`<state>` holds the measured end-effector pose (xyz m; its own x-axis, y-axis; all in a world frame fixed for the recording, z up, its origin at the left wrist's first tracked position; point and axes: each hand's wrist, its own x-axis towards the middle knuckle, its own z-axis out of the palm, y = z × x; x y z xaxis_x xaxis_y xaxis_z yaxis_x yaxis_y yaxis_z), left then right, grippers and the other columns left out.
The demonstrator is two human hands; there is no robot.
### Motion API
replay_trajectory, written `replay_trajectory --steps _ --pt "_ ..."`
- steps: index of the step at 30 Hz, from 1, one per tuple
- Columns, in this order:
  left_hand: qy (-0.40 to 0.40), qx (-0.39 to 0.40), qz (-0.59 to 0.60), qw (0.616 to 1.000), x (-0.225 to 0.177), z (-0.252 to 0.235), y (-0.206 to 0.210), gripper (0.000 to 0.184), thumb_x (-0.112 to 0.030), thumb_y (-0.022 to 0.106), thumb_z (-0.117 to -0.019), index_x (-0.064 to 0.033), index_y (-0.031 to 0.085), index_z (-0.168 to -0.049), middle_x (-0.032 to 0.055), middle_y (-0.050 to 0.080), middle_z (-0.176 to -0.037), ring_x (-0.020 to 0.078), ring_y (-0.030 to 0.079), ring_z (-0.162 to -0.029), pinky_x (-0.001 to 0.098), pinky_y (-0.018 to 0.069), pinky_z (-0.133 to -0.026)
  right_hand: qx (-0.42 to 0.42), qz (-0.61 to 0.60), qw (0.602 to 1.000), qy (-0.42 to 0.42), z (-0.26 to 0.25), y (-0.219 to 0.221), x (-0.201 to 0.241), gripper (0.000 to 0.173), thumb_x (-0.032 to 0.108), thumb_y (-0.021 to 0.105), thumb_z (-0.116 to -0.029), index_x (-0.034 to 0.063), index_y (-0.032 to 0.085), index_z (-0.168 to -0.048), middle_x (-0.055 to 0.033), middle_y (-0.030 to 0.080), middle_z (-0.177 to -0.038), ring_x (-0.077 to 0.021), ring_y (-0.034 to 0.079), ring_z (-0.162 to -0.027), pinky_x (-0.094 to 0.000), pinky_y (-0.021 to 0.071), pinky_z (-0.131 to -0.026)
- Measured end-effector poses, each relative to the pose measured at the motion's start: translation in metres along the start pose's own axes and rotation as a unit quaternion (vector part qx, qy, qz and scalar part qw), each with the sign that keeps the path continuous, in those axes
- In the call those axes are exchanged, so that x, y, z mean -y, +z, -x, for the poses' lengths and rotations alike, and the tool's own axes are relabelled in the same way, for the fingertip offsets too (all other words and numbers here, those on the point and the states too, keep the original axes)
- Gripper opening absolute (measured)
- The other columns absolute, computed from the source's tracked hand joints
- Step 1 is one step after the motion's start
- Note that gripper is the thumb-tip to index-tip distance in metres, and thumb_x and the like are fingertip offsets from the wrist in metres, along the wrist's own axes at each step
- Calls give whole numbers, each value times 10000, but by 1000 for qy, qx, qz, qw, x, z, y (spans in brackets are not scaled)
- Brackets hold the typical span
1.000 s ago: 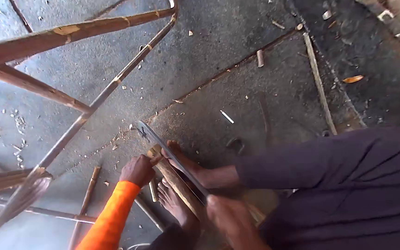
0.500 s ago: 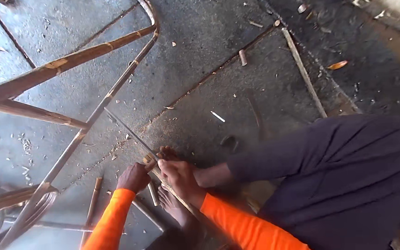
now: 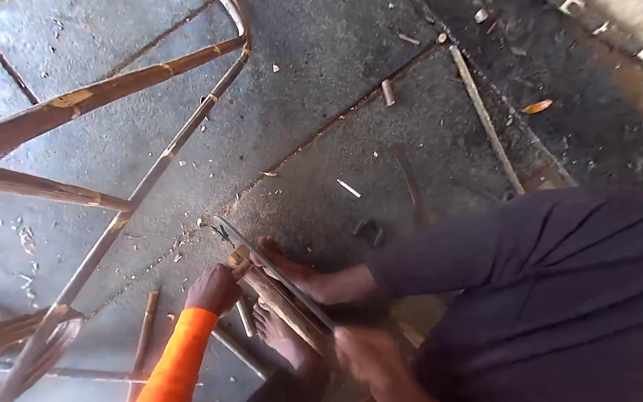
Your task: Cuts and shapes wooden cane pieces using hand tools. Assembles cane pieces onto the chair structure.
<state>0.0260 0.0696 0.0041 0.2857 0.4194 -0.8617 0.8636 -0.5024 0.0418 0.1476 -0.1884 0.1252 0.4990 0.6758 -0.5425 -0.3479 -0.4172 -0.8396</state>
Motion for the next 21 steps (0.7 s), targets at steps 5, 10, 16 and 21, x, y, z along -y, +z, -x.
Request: replay_trajectory --steps 5,10,16,21 --pt "13 -16 -5 1000 9 4 1 147 -275 722 -837 -137 695 -793 112 705 -799 325 704 -776 624 557 -645 41 10 998 -38 -80 55 -23 531 458 432 -1074 90 617 -738 -53 492 -565 -161 444 -441 -324 383 -409" --pt "5 40 -8 999 -23 38 -27 217 -197 653 -928 -14 710 -1028 225 713 -1052 398 700 -1000 624 559 -837 4 18 1000 -25 -4 2 -24 446 375 476 -1064 114 664 -755 57 490 -560 -45 437 -464 -248 391 -445" --pt "12 13 -15 1000 2 22 -8 154 -248 680 -891 -115 719 -958 136 732 -967 336 716 -924 609 570 -764 44 15 998 -36 -65 46 -22 467 410 451 -1062 101 625 -760 -31 489 -578 -136 445 -463 -307 387 -433" --pt "-3 52 -2 999 -5 18 -18 202 -236 656 -935 -83 718 -1050 167 722 -1080 366 699 -1034 630 551 -861 15 -2 1000 -27 -12 2 -36 430 367 486 -1052 115 653 -747 56 496 -563 -44 439 -466 -252 393 -446"
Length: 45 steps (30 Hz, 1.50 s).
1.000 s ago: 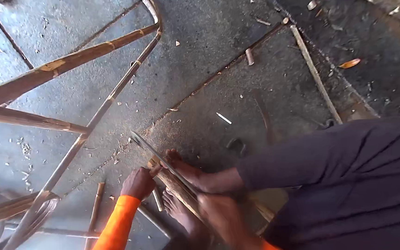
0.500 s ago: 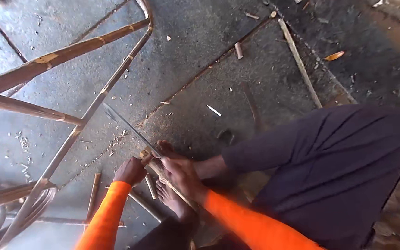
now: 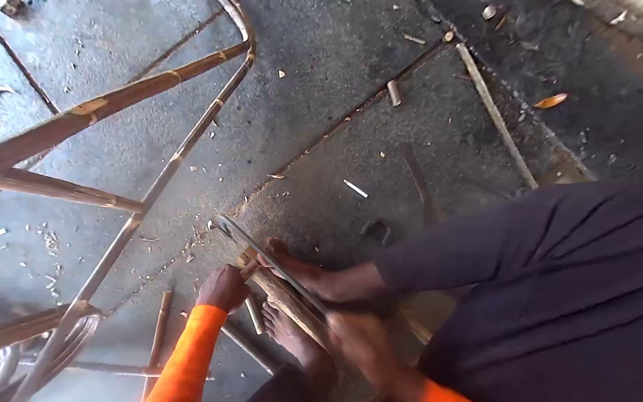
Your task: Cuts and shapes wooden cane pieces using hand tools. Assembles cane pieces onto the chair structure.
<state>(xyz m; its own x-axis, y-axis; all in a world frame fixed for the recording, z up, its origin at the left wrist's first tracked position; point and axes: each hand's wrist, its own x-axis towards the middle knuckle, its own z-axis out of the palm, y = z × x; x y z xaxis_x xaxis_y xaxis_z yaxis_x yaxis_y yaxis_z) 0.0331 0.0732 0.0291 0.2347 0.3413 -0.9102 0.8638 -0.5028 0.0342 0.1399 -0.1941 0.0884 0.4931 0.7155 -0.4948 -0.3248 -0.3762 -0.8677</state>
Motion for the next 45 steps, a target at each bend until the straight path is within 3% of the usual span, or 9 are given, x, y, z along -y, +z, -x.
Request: replay_trajectory --steps 5,10,16,20,25,30,33,41,45 --pt "16 -93 -10 996 6 -1 21 160 -272 712 -817 -114 692 -804 136 705 -800 343 707 -757 618 559 -617 27 4 1000 5 -63 47 8 519 470 435 -1072 105 629 -758 -39 461 -555 -145 405 -432 -305 351 -407" --pt "-10 -1 -5 1000 -43 51 -19 254 -147 623 -947 45 696 -1095 262 700 -1128 416 688 -1063 617 544 -907 -1 -17 1000 12 -6 -2 1 426 372 487 -1048 133 649 -735 75 481 -550 -30 431 -463 -234 392 -455" --pt "14 -64 -22 998 16 -23 23 135 -255 718 -834 -121 716 -846 122 719 -848 330 710 -819 622 563 -699 53 -9 998 15 -48 19 11 407 352 456 -1074 91 744 -954 -40 604 -702 -124 483 -515 -303 438 -476" --pt "3 -3 -16 1000 -10 17 -5 238 -178 637 -965 -12 703 -1122 224 700 -1152 405 673 -1098 630 526 -927 28 -66 994 77 -19 -10 -4 433 388 471 -1048 118 661 -768 68 453 -523 -41 391 -426 -237 362 -433" --pt "-2 -60 -17 998 14 -27 19 184 -271 739 -832 -102 724 -902 137 724 -892 339 712 -850 626 568 -738 42 -41 997 53 -105 47 -11 608 626 399 -1036 124 628 -780 -25 431 -558 -133 386 -441 -287 317 -418" --pt "1 -97 37 995 16 -23 39 220 -364 676 -895 -157 745 -922 115 734 -885 330 720 -840 629 567 -716 -46 -134 983 112 -74 -40 35 529 601 432 -1031 153 637 -839 69 405 -519 -42 378 -411 -237 372 -416" --pt "24 -173 102 979 20 -23 68 266 -447 664 -930 -213 744 -1028 71 743 -900 294 727 -866 610 576 -754 -185 102 977 -13 -133 -97 61 520 500 427 -1068 93 693 -885 36 464 -549 -87 408 -435 -304 395 -423" --pt "201 -247 587 744 39 10 143 338 -220 780 -913 -234 741 -1248 43 744 -816 195 699 -660 395 621 -647 -190 636 747 -30 -253 -236 34 700 619 399 -1032 -36 639 -1096 -376 659 -929 -614 646 -897 -793 454 -714" --pt "187 -210 664 693 33 33 154 378 -227 789 -875 -213 726 -1247 95 721 -884 234 674 -704 416 595 -645 -171 615 767 -67 -262 -238 18 498 382 565 -1019 -70 618 -1221 -397 582 -1223 -616 559 -1143 -799 423 -892"
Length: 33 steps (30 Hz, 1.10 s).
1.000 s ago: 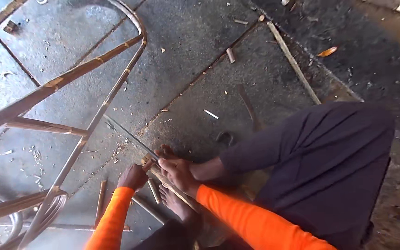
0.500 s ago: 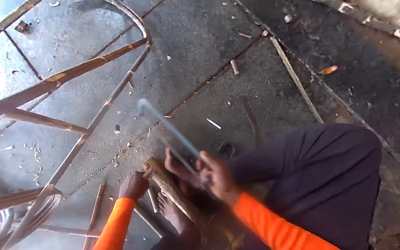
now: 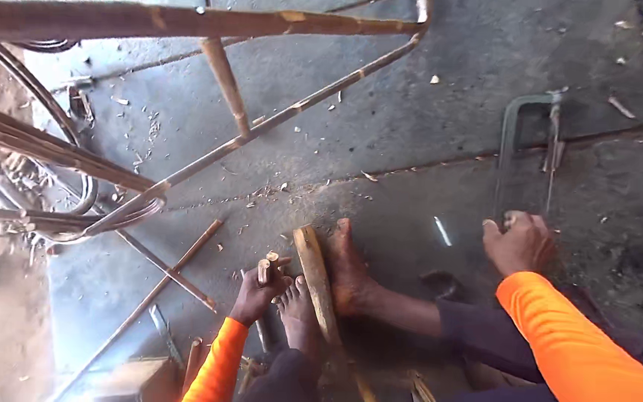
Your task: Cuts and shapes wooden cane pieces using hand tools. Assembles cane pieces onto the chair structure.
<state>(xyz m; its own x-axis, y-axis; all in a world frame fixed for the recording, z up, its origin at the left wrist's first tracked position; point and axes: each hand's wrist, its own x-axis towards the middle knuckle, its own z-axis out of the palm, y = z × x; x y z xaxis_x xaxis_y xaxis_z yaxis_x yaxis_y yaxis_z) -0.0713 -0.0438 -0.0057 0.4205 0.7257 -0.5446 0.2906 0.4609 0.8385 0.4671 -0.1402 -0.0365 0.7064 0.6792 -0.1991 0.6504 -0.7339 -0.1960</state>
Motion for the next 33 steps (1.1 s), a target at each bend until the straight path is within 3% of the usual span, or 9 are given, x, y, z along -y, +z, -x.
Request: replay_trajectory --steps 6,10,14,17,19,23,29,32,33 --pt "-3 94 -317 944 -38 5 51 377 -301 794 -867 -208 673 -1212 -13 725 -838 156 706 -729 459 624 -681 145 -151 885 -416 135 -50 187 710 571 745 -837 104 609 -1354 -132 582 -1401 -293 558 -1305 -532 503 -1053" --pt "-9 237 -327 915 -54 12 78 336 -356 793 -828 -122 701 -1050 8 716 -877 144 699 -821 444 599 -762 315 -17 762 -565 187 -52 220 567 507 674 -945 113 602 -1347 -87 680 -1070 -263 699 -882 -473 607 -737" --pt "-87 158 21 983 -22 15 29 767 -289 881 -813 -131 529 -1476 108 725 -1196 271 726 -1056 470 621 -926 258 -145 836 -463 156 -43 163 281 407 613 -1000 138 687 -1031 -10 668 -834 -155 680 -725 -389 607 -642" --pt "-59 -147 -192 969 16 -10 4 639 -489 805 -854 -103 636 -1335 37 752 -1083 180 741 -958 421 635 -859 110 -213 940 -241 100 -19 110 350 432 634 -984 136 726 -1145 1 697 -793 -143 668 -656 -420 590 -592" --pt "-100 -162 -364 912 37 -22 2 671 -630 729 -852 -97 686 -1259 83 723 -1136 243 713 -1022 525 588 -914 70 -136 976 -157 72 10 75 299 389 676 -976 113 716 -1083 -97 678 -760 -287 664 -665 -565 543 -599" --pt "-115 -99 -468 871 32 -29 -5 657 -774 679 -775 -217 763 -1112 11 769 -1014 233 743 -919 586 598 -805 52 -28 988 -140 71 16 46 325 386 702 -913 80 772 -995 -156 705 -1173 -401 644 -1119 -639 505 -923" --pt "244 -345 -446 789 -117 -127 -27 732 -602 678 -912 -27 613 -1360 256 631 -1296 451 587 -1231 646 451 -1057 161 -479 860 73 128 -26 119 318 227 546 -1051 -35 619 -1215 -116 747 -878 -224 726 -756 -410 624 -708" --pt "-24 -212 -484 849 -298 -51 54 592 -324 494 -1094 79 377 -1512 265 375 -1594 403 300 -1516 491 224 -1238 168 -377 911 6 190 -24 161 469 352 627 -1003 -65 636 -1217 -154 726 -1000 -255 710 -917 -486 583 -863" --pt "-28 -229 -438 869 -333 -25 79 472 -201 520 -1082 120 474 -1426 278 467 -1523 390 386 -1464 428 264 -1211 149 -350 924 -37 208 -11 171 500 392 693 -961 -66 664 -1159 -169 722 -1017 -267 711 -938 -487 583 -875"
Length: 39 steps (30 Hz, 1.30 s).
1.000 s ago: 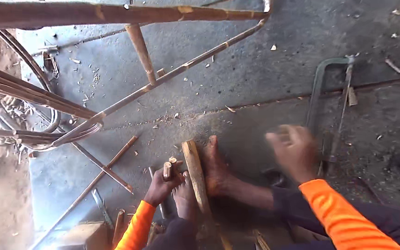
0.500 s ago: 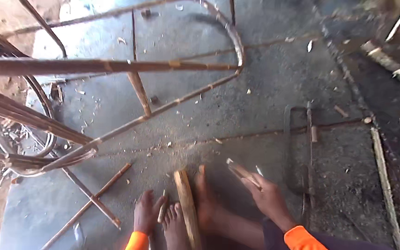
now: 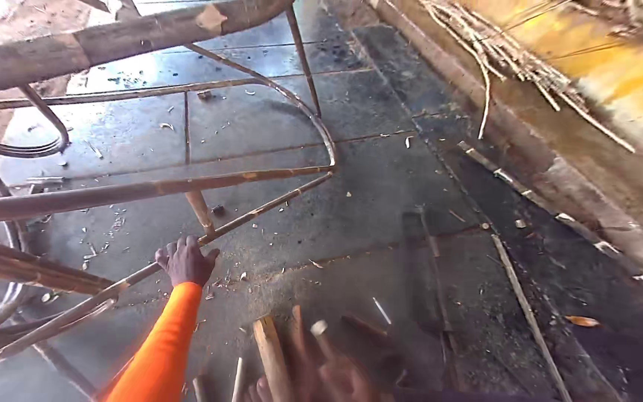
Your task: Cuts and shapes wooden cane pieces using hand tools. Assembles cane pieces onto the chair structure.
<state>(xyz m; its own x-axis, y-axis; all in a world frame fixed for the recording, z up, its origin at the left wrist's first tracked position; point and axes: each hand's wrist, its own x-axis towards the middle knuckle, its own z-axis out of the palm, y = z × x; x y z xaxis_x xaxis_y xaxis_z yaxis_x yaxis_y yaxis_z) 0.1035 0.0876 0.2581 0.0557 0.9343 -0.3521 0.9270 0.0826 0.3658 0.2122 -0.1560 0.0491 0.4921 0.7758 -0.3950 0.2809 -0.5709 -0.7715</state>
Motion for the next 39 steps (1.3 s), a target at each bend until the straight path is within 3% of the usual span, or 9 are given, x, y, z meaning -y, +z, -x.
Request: replay_trajectory --steps 5,9,12,14,17,19,22,34,39 --pt "-28 -58 42 997 32 5 12 322 -110 602 -1033 152 632 -1217 304 618 -1319 416 521 -1317 441 318 -1165 -10 75 989 -127 14 105 -31 489 458 848 -795 3 751 -945 -222 661 -1291 -300 669 -1164 -443 556 -993" --pt "208 -229 -103 945 322 -90 102 412 -662 750 -810 -256 778 -876 -67 735 -903 165 671 -955 579 378 -1080 -18 152 969 -195 6 119 -28 403 414 745 -877 116 760 -1148 -218 647 -1335 -286 662 -1204 -445 547 -1018" --pt "201 -187 -75 959 397 -72 104 415 -690 802 -740 -312 806 -911 -109 765 -972 100 692 -1007 581 349 -1137 -84 160 959 -219 -4 118 -25 207 318 765 -810 120 766 -872 -201 701 -1237 -263 700 -1110 -402 572 -951" --pt "224 -219 -89 945 379 -54 105 380 -573 821 -795 -218 810 -929 -11 778 -964 173 724 -968 602 425 -1080 -126 177 951 -217 -9 125 -25 195 328 767 -791 134 748 -793 -168 720 -1213 -227 723 -1042 -364 594 -878" --pt "-87 -91 -28 992 132 34 39 220 0 729 -902 181 692 -1023 303 685 -1156 346 606 -1176 386 353 -1124 -124 173 959 -188 -6 129 -20 181 280 785 -777 104 753 -802 -182 710 -1240 -270 742 -992 -420 613 -790" --pt "8 -168 38 985 56 72 19 134 141 625 -862 273 622 -885 388 661 -981 403 622 -996 332 438 -971 -111 167 964 -172 -8 131 -17 158 248 791 -756 111 758 -827 -184 706 -1243 -283 744 -971 -442 616 -748" --pt "126 -196 64 970 48 79 14 143 130 614 -872 261 611 -814 362 659 -883 371 619 -911 307 448 -913 -117 178 963 -166 -18 129 -10 151 247 808 -740 147 759 -842 -142 699 -1256 -256 732 -997 -435 618 -779" --pt "56 -169 68 982 43 79 14 155 123 601 -898 273 615 -862 379 656 -928 370 599 -954 309 417 -944 -97 181 965 -161 -14 128 -13 188 300 785 -827 129 786 -907 -146 701 -1285 -257 752 -943 -433 625 -754" --pt "44 -160 80 983 50 81 18 169 115 601 -886 283 615 -902 403 645 -976 379 614 -985 291 437 -953 -115 133 958 -225 -29 95 8 187 235 818 -780 114 680 -743 -61 691 -1294 -225 712 -1055 -468 607 -828"
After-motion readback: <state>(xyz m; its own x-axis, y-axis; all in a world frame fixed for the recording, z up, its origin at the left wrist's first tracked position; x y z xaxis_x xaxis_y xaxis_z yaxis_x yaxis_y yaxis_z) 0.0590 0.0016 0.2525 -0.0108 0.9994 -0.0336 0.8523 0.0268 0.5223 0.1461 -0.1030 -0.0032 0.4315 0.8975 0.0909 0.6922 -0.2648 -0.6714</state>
